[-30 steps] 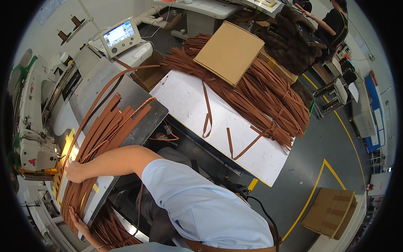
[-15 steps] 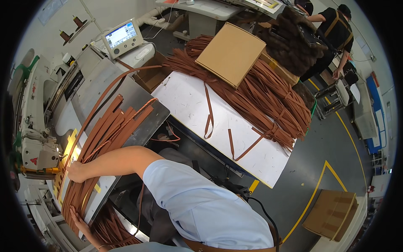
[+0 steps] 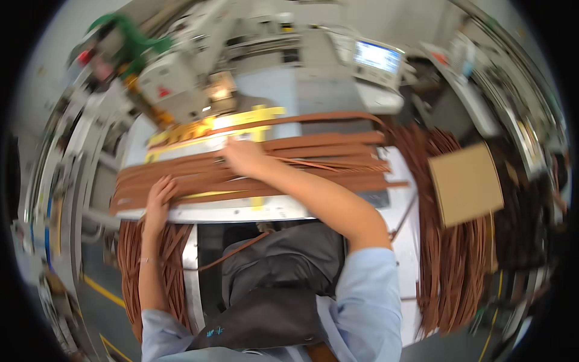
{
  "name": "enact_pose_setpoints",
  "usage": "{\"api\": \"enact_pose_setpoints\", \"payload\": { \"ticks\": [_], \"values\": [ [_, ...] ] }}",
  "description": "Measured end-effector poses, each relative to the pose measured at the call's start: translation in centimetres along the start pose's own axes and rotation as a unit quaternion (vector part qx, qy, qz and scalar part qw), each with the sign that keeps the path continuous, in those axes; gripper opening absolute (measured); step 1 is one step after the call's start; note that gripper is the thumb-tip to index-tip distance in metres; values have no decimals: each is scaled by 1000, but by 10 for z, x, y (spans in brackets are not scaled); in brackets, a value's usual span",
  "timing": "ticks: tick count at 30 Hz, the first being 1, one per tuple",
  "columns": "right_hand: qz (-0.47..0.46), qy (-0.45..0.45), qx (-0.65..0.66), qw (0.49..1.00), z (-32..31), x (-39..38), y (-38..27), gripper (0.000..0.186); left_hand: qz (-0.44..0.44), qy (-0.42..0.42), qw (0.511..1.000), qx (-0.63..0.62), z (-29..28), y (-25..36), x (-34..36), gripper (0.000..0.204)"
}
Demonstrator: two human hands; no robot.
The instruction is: Processing and sewing leather straps using an industrial sewing machine.
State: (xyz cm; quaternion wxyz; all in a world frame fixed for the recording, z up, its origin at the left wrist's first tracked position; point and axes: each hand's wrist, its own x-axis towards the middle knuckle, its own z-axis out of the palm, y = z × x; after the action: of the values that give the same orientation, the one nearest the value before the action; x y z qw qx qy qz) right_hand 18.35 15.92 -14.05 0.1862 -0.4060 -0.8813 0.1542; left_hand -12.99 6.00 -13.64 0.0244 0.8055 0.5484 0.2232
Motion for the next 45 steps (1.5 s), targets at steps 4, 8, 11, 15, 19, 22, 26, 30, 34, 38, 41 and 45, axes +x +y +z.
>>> {"api": "enact_pose_setpoints", "payload": {
  "ticks": [4, 8, 11, 15, 19, 22, 26, 30, 34, 38, 41, 45],
  "values": [
    [8, -17, 12, 1000, -30, -17, -13, 29, 23, 10, 1000, 18, -7, 11, -5, 52],
    [15, -21, 7, 1000, -42, -32, -11, 34, 11, 17, 999, 28, -5, 29, -10, 51],
    [28, -18, 2, 999, -50, -45, -4, 34, 27, 1, 999, 35, 0, 41, -8, 51],
    [54, -19, 10, 998, -59, -54, -1, 36, 47, -13, 999, 8, -1, 48, -2, 51],
    [74, -13, 26, 997, -65, -54, -9, 37, 56, -53, 997, -21, -12, 42, 4, 50],
    [69, 1, 18, 997, -65, -53, -12, 35, 64, -54, 996, -16, -11, 37, 2, 49],
    [100, -5, 46, 994, -69, -52, -15, 36, 67, -57, 996, -31, -10, 40, 2, 49],
    [113, -5, 73, 991, -69, -49, -21, 38, 72, -61, 995, -40, -15, 44, 5, 50],
    [134, -22, 62, 989, -72, -48, -28, 39, 68, -58, 995, -38, -13, 43, 2, 51],
    [124, -35, 69, 989, -76, -41, -30, 36, 65, -50, 995, -58, -11, 42, 0, 58],
    [113, -49, 34, 992, -73, -20, -32, 28, 69, -53, 995, -48, -15, 44, 2, 54],
    [4, -1, 5, 1000, -50, 29, -49, 44, 67, -60, 996, -26, -14, 45, 2, 49]
  ]
}}
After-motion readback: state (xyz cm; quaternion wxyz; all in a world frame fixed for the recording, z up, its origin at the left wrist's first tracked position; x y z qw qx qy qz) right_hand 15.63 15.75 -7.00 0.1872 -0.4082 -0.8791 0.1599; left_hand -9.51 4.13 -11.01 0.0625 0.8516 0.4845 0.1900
